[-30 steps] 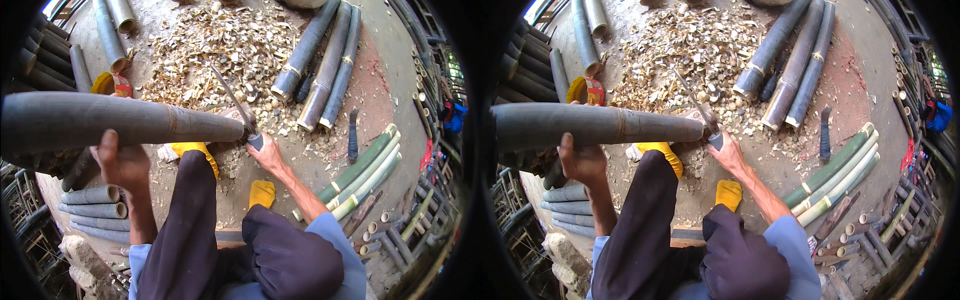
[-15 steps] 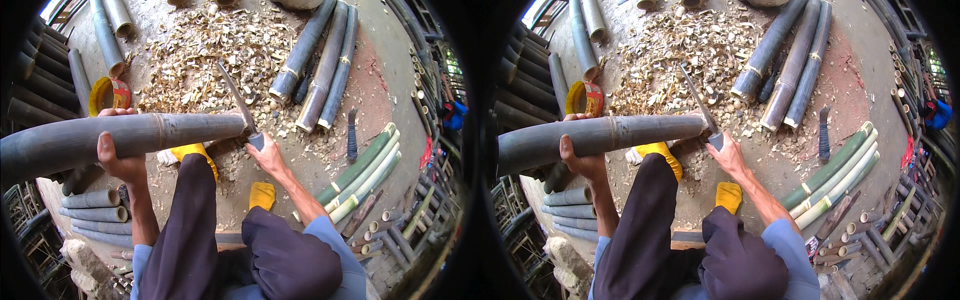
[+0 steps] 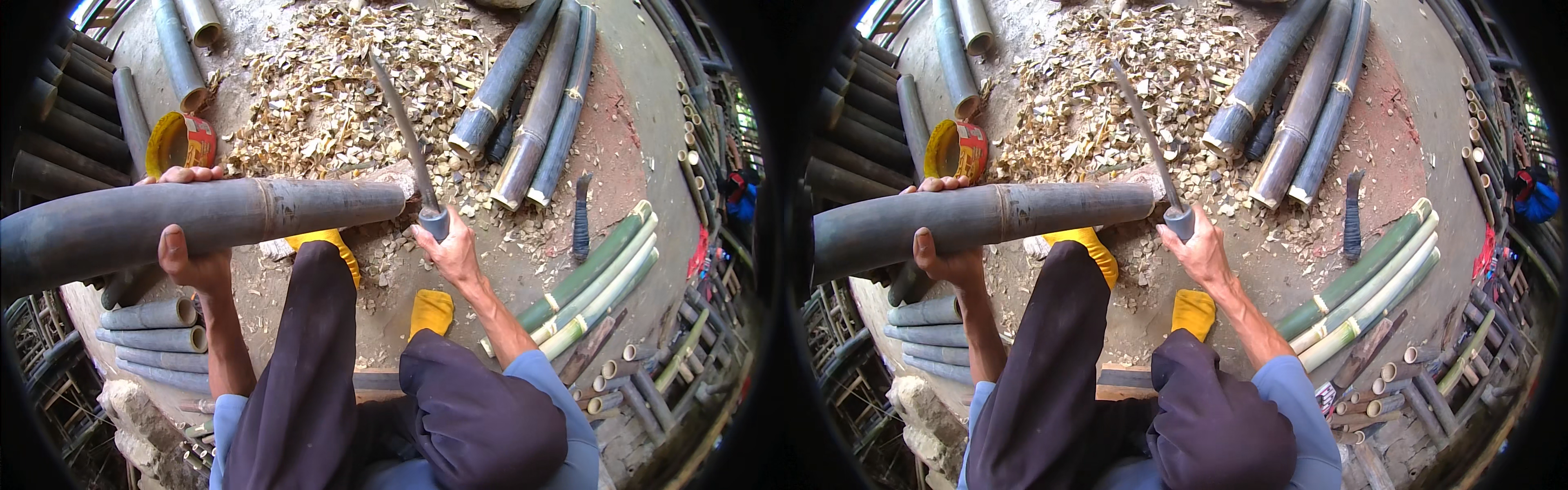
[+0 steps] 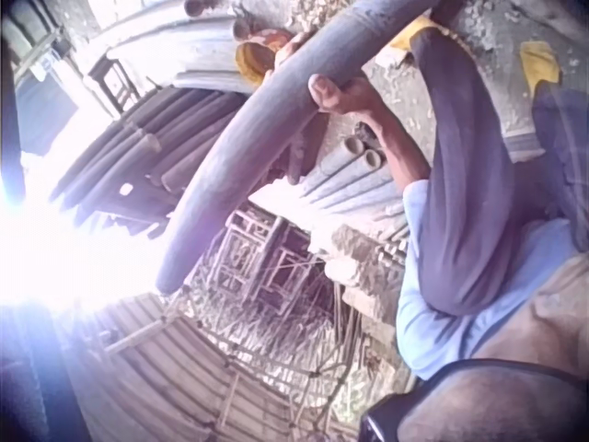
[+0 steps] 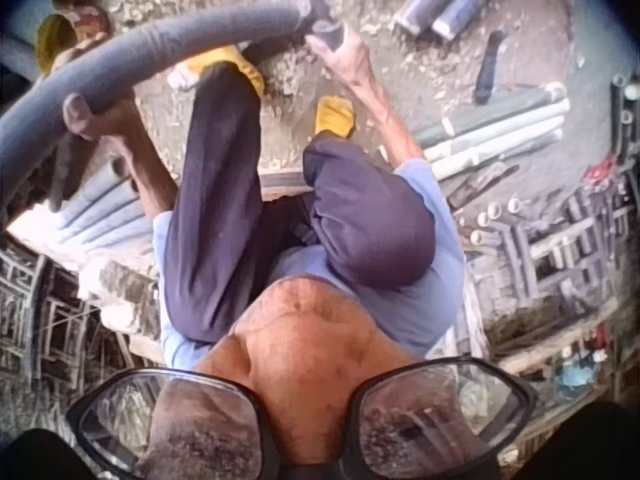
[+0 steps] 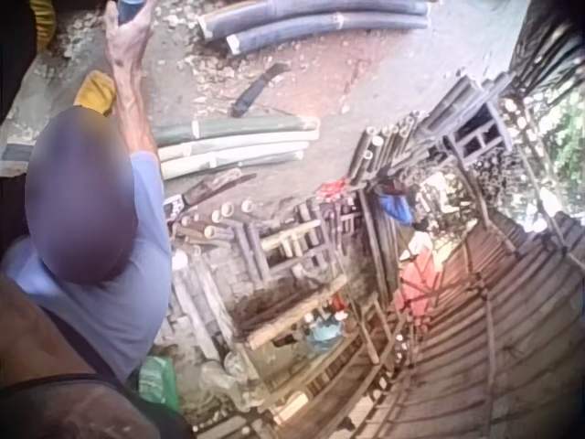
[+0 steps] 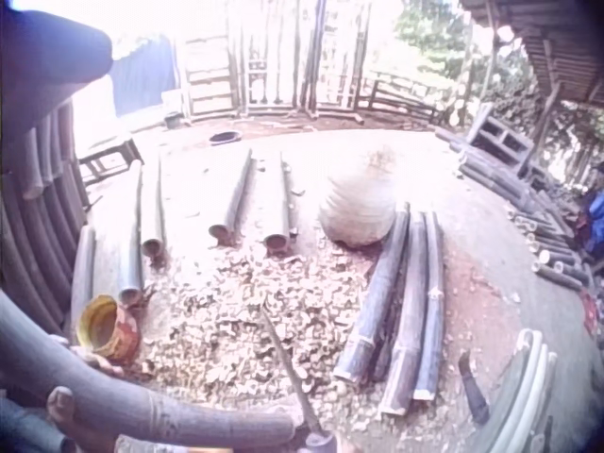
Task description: The person shaves the surface of bamboo poles using a machete and a knife, rotating the poles by hand while sitting on the ground.
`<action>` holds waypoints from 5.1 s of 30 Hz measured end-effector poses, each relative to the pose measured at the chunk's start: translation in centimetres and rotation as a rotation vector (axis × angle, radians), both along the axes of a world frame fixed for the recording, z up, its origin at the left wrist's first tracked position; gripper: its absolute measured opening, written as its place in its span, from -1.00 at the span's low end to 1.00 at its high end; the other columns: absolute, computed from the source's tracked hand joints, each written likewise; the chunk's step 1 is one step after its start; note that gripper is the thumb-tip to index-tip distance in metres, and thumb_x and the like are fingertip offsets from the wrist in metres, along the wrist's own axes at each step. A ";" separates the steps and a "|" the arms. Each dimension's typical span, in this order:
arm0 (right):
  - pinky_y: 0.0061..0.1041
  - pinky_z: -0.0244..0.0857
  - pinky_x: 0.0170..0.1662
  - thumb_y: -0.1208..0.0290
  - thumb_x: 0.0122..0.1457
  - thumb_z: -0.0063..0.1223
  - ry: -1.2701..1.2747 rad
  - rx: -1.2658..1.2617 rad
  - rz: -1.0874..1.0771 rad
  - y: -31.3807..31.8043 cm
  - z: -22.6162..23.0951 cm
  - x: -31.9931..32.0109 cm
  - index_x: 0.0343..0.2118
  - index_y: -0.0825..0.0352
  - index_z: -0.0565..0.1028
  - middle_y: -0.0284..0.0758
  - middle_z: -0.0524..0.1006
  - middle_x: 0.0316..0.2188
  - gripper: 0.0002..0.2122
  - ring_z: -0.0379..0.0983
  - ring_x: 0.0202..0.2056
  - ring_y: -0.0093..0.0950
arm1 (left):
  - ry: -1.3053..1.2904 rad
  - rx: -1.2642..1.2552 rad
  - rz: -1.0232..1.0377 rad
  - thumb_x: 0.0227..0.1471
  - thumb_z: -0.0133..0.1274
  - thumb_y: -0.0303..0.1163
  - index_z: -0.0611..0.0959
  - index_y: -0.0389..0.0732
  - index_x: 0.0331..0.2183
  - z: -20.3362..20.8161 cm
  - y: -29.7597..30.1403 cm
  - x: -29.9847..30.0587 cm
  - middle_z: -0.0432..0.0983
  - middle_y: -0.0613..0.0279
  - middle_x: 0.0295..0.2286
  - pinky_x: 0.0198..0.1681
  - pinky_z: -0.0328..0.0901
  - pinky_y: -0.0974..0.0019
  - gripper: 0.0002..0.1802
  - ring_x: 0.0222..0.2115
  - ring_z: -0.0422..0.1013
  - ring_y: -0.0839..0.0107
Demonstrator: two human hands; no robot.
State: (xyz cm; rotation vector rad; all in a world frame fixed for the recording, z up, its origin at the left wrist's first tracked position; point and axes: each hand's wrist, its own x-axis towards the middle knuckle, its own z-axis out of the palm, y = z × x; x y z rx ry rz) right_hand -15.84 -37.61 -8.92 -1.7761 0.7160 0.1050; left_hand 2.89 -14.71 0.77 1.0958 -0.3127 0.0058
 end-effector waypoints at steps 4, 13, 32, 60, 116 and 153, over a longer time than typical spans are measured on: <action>-0.45 0.39 -0.46 0.34 0.03 0.10 -0.068 -0.151 0.031 0.5 -1.8 -1.0 -0.27 0.40 0.33 -0.20 0.53 -0.55 -0.71 0.53 -0.52 -0.38 | -0.007 0.015 0.028 -0.17 -0.02 -0.18 0.21 -0.21 -0.02 0.2 0.4 0.1 0.28 0.01 -0.22 0.05 0.12 0.00 -0.34 -0.14 0.27 0.12; -0.33 0.38 -0.38 0.28 0.06 0.03 -0.052 -0.089 0.024 1.6 -2.6 -1.3 -0.15 0.38 0.26 -0.14 0.51 -0.49 -0.63 0.52 -0.42 -0.25 | 0.309 0.088 0.463 -0.14 0.07 -0.33 0.43 -0.41 -0.13 2.2 0.0 2.5 0.44 -0.01 -0.29 -0.11 0.32 0.16 -0.49 -0.25 0.41 0.20; -0.41 0.45 -0.54 0.37 0.07 0.07 -0.538 -0.225 -0.041 2.9 -0.8 -1.1 -0.27 0.40 0.25 -0.16 0.50 -0.53 -0.71 0.51 -0.56 -0.35 | 0.325 0.240 0.569 -0.09 0.08 -0.26 0.48 -0.34 -0.16 3.1 -1.9 0.5 0.44 0.02 -0.24 -0.10 0.32 0.13 -0.54 -0.20 0.41 0.25; -0.43 0.40 -0.45 0.39 0.02 0.14 -0.093 -0.284 0.089 1.5 -4.5 0.1 -0.29 0.40 0.31 -0.20 0.51 -0.57 -0.71 0.52 -0.51 -0.39 | 0.038 0.154 0.280 -0.11 -0.07 -0.22 0.16 -0.30 0.02 3.3 -1.4 -0.8 0.26 0.05 -0.16 0.06 0.12 0.12 -0.34 -0.07 0.24 0.18; -0.47 0.39 -0.51 0.38 0.05 0.12 -0.452 -0.163 -0.075 2.4 2.2 1.4 -0.30 0.40 0.30 -0.17 0.50 -0.57 -0.73 0.52 -0.56 -0.40 | 0.000 0.136 0.309 -0.17 -0.06 -0.16 0.25 -0.22 -0.05 4.0 -0.4 -2.1 0.29 0.04 -0.23 0.02 0.14 0.07 -0.38 -0.18 0.28 0.19; -0.46 0.43 -0.48 0.38 0.01 0.11 -0.116 -0.191 0.142 2.1 -4.1 0.1 -0.28 0.41 0.31 -0.22 0.50 -0.59 -0.71 0.50 -0.56 -0.43 | -0.214 -0.033 -0.071 -0.35 0.05 -0.12 0.29 -0.20 -0.05 2.9 3.1 -0.3 0.27 0.07 -0.26 -0.01 0.14 0.08 -0.25 -0.22 0.27 0.22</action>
